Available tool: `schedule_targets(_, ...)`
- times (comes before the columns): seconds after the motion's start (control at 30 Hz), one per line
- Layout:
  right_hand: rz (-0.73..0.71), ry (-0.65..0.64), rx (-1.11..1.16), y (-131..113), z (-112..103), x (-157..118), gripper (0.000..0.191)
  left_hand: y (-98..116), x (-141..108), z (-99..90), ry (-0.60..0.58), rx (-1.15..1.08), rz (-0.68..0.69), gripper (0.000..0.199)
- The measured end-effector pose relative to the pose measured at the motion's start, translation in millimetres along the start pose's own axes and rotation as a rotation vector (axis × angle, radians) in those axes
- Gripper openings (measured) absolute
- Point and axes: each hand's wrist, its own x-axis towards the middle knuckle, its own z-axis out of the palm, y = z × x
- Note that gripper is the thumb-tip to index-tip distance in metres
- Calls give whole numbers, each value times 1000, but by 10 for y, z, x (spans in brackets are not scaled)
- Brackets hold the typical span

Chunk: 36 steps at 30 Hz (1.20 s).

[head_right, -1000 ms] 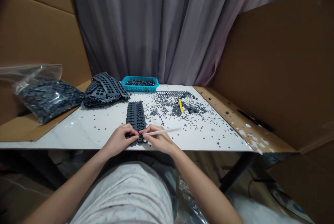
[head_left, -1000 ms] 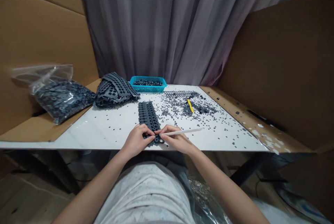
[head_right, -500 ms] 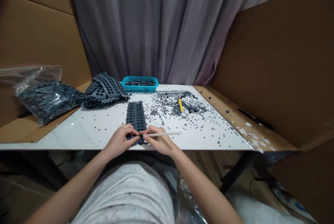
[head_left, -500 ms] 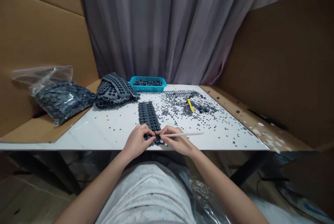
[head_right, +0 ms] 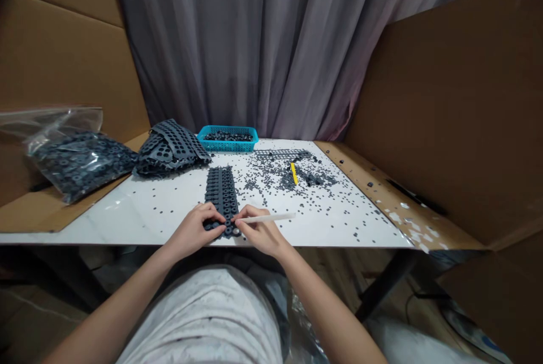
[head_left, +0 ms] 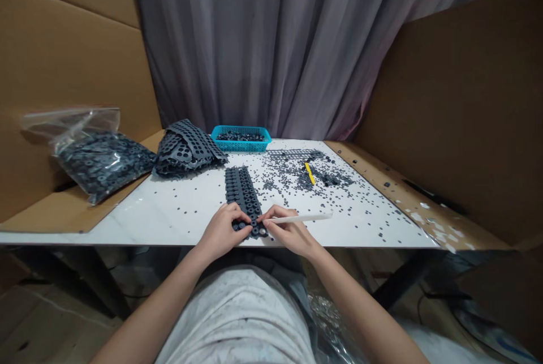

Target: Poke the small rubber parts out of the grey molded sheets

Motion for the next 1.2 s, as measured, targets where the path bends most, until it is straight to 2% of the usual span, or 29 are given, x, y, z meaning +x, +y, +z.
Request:
schedule_targets(0.57,42,-48,18,73,-18,28,22,17,11,28,20,10,-7,11)
schedule_targets(0.83,20,-51,164,37,-32,30,23,-2,24,36,12,0,-12,13)
schedule_targets(1.0,1,-112,80,45,-25,34,26,-27,47,43,-1,-6,-11,14)
schedule_targets(1.2,-4,-91,15,56,-13,28,31,-40,54,50,-1,-7,-18,13)
